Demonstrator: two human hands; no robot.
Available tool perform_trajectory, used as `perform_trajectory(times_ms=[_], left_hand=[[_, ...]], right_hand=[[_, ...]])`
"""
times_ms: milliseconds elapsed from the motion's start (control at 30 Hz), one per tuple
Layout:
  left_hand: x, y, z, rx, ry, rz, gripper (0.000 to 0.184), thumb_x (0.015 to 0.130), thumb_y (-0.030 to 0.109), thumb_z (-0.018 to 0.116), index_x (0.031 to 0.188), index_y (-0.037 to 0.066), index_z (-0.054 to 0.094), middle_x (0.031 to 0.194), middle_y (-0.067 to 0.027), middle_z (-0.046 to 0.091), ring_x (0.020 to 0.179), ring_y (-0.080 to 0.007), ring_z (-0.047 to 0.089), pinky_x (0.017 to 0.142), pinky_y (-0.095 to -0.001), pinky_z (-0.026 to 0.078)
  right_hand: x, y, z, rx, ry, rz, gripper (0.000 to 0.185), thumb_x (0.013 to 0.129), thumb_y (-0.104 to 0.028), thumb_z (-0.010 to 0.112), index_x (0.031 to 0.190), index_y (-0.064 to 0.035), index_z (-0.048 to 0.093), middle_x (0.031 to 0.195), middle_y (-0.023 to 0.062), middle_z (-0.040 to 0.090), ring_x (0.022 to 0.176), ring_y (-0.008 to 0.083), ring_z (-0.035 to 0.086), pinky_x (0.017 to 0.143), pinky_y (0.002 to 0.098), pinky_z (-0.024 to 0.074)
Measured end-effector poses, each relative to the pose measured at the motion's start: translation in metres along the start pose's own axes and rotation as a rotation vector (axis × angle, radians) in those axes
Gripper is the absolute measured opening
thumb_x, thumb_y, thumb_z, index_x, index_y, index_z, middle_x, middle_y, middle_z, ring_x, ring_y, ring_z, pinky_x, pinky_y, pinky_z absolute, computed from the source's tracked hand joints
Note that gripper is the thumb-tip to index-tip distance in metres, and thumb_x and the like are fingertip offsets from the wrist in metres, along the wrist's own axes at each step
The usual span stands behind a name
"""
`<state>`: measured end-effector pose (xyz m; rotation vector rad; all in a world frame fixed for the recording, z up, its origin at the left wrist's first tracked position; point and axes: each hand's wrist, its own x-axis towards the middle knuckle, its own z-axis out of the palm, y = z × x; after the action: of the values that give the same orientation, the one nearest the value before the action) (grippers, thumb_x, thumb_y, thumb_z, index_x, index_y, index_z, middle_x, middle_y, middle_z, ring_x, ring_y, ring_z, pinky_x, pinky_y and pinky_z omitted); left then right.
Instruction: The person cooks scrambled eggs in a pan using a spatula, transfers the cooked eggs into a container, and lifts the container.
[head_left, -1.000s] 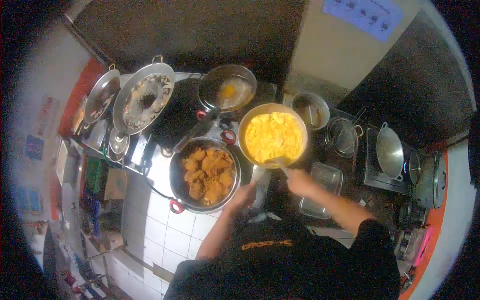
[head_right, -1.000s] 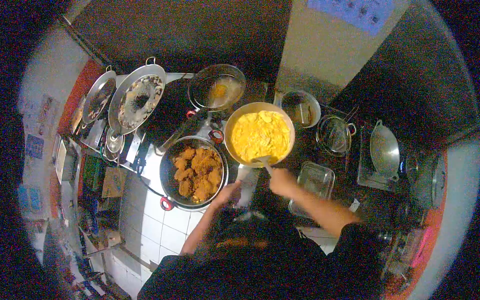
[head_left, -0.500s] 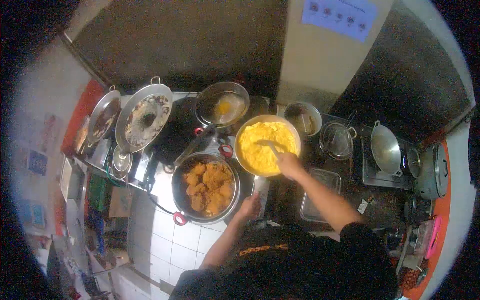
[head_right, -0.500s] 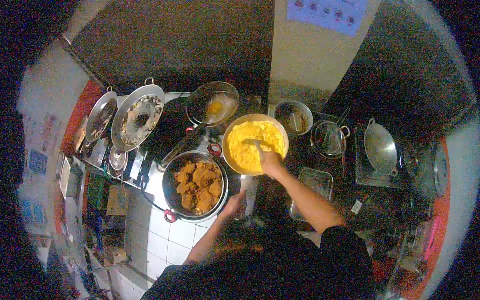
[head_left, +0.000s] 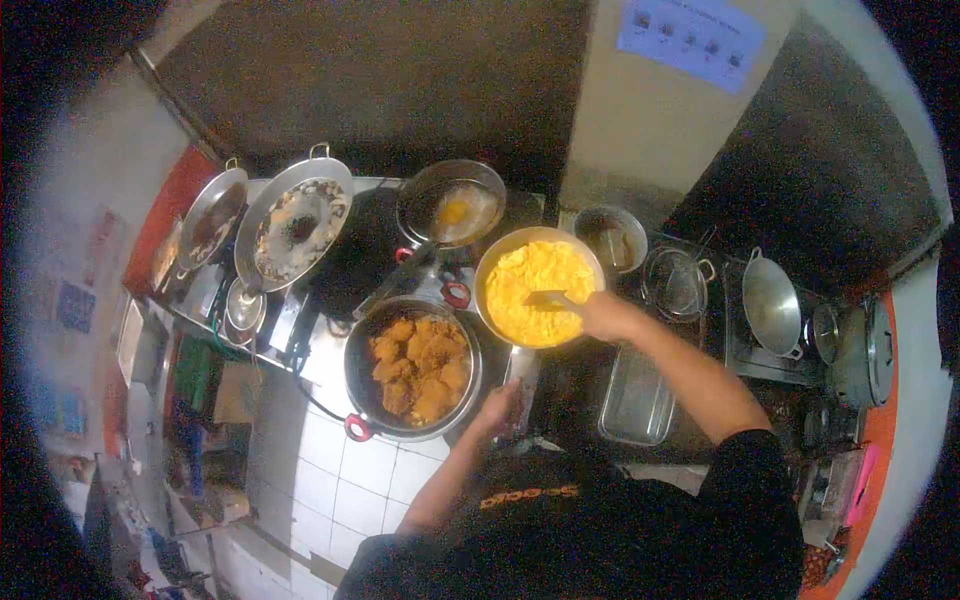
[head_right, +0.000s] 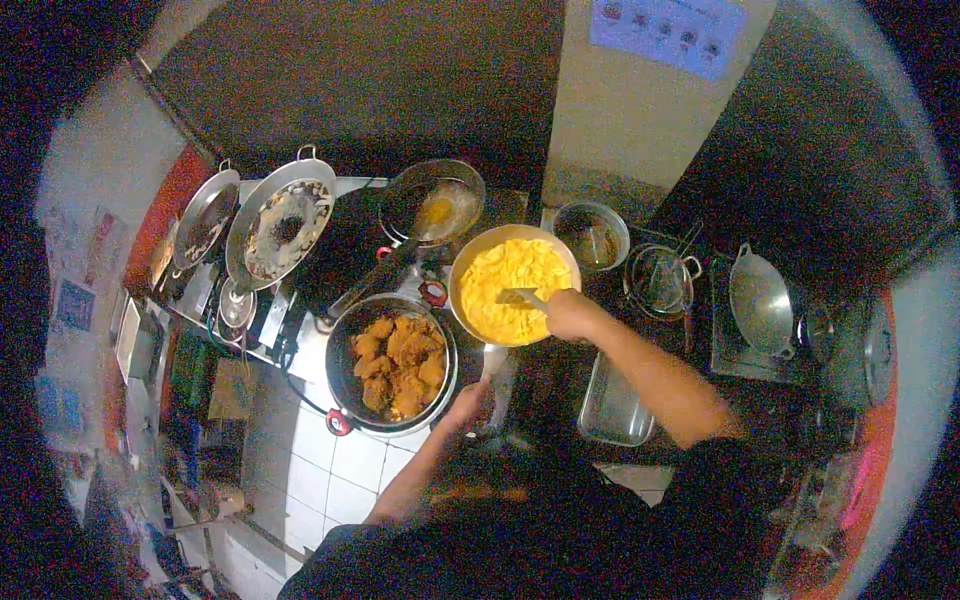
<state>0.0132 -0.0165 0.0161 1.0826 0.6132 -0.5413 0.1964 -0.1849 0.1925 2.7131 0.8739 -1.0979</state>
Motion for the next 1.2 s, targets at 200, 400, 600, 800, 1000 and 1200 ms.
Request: perform_trajectory(times_ms=[200, 400, 600, 800, 1000, 1200], left_hand=[[-0.004, -0.002, 0.011, -0.026, -0.019, 0.086, 0.036, 0.089, 0.039, 0.042, 0.069, 0.010, 0.048, 0.048, 0.0002, 0.037, 0.037, -0.0121, 0.033, 0.035, -0.0291, 0.028], [0.017, -0.023, 0.013, 0.281, 0.122, 0.356, 0.031, 0.089, 0.038, 0.043, 0.075, 0.011, 0.051, 0.052, 0.0009, 0.038, 0.038, -0.0128, 0.033, 0.035, -0.0276, 0.027], [0.004, -0.011, 0.015, 0.034, 0.029, 0.072, 0.036, 0.086, 0.043, 0.046, 0.074, 0.009, 0.051, 0.056, 0.0004, 0.045, 0.041, -0.0123, 0.041, 0.039, -0.0257, 0.033], [0.022, -0.027, 0.009, 0.177, 0.083, 0.146, 0.043, 0.086, 0.046, 0.044, 0.076, 0.006, 0.054, 0.056, -0.0015, 0.048, 0.043, -0.0122, 0.045, 0.039, -0.0262, 0.034], [0.006, -0.011, 0.011, 0.246, 0.050, 0.092, 0.046, 0.086, 0.049, 0.043, 0.082, 0.004, 0.055, 0.057, -0.0025, 0.049, 0.044, -0.0125, 0.046, 0.040, -0.0276, 0.036], [0.011, -0.011, 0.007, -0.063, -0.158, -0.082, 0.046, 0.086, 0.051, 0.041, 0.073, 0.008, 0.050, 0.051, -0.0030, 0.043, 0.040, -0.0150, 0.043, 0.038, -0.0284, 0.036]], right_hand=[[-0.066, -0.035, 0.012, 0.182, 0.060, 0.018, 0.071, 0.068, -0.004, 0.049, 0.134, -0.0212, 0.027, 0.089, 0.0222, 0.059, 0.077, 0.0330, 0.060, 0.068, 0.0437, 0.0483], [0.016, -0.029, 0.112, 0.381, 0.311, 0.219, 0.065, 0.074, -0.006, 0.049, 0.134, -0.0173, 0.026, 0.090, 0.0229, 0.058, 0.084, 0.0350, 0.059, 0.072, 0.0477, 0.0468], [0.070, 0.006, 0.080, 0.322, 0.490, 0.113, 0.043, 0.074, -0.006, 0.046, 0.117, -0.0065, 0.046, 0.088, 0.0229, 0.059, 0.078, 0.0341, 0.060, 0.070, 0.0403, 0.0477], [0.073, 0.006, 0.044, 0.264, 0.521, 0.164, 0.023, 0.075, -0.009, 0.047, 0.092, 0.0001, 0.059, 0.081, 0.0208, 0.061, 0.073, 0.0336, 0.061, 0.065, 0.0410, 0.0483], [0.110, 0.013, 0.082, 0.277, 0.482, 0.151, 0.058, 0.074, -0.005, 0.043, 0.130, -0.0174, 0.032, 0.081, 0.0213, 0.060, 0.075, 0.0344, 0.060, 0.064, 0.0426, 0.0471], [0.057, 0.044, 0.040, -0.132, 0.254, -0.178, 0.047, 0.080, -0.010, 0.043, 0.126, -0.0180, 0.040, 0.074, 0.0191, 0.059, 0.063, 0.0299, 0.059, 0.056, 0.0374, 0.0482]])
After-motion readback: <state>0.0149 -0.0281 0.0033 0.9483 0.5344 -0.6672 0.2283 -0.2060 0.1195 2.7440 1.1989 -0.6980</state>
